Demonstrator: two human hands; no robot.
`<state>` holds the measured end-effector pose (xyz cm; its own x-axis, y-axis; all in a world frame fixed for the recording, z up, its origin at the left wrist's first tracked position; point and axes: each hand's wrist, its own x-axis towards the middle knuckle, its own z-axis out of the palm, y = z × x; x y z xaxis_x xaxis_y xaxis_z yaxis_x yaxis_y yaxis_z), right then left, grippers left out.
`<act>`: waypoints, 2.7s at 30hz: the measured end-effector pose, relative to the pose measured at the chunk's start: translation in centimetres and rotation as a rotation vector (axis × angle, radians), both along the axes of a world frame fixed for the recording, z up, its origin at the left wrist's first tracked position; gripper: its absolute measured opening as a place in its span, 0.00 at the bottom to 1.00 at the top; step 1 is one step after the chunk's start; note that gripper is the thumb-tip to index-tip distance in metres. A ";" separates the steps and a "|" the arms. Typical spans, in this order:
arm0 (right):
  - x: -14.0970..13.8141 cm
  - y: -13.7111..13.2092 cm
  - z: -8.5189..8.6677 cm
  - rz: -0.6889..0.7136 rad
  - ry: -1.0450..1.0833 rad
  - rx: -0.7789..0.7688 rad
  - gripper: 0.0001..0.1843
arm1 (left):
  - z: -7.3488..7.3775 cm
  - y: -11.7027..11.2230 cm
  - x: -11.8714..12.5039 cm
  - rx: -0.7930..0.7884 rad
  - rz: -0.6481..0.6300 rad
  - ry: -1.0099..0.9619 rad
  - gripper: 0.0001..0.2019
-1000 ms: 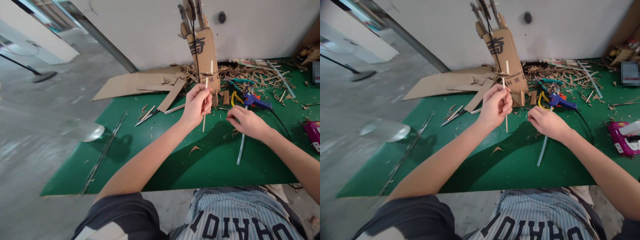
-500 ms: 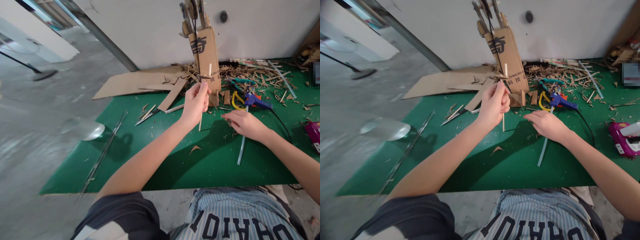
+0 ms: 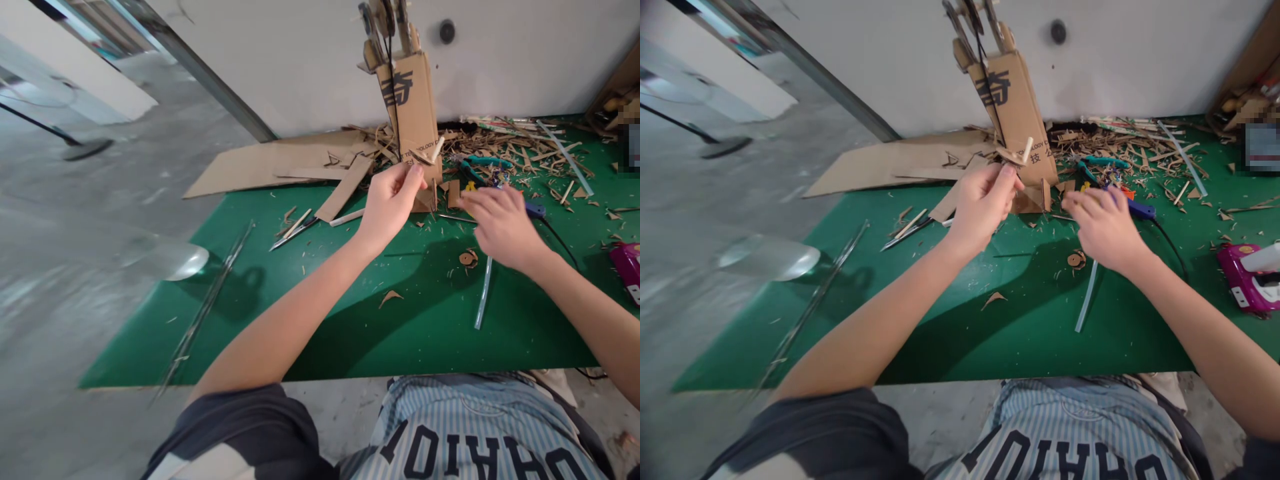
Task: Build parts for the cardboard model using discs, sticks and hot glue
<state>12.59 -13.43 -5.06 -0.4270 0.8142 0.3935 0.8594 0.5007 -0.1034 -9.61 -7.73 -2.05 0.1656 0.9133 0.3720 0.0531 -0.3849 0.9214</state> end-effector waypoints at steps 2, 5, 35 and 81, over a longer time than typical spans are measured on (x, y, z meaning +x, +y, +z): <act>1.2 0.4 0.4 -0.236 -0.053 0.006 0.31 | 0.2 0.0 -0.3 0.100 0.039 0.148 0.20; 3.0 1.1 0.1 -0.460 -0.145 -0.063 0.32 | 0.1 0.2 -0.4 0.152 0.118 0.340 0.21; 0.8 1.0 -2.3 0.149 0.572 0.156 0.17 | -1.0 0.3 0.1 -0.071 0.090 0.578 0.09; 0.8 1.1 -2.9 0.044 0.432 0.119 0.21 | -1.9 0.3 0.5 -0.121 0.050 0.516 0.09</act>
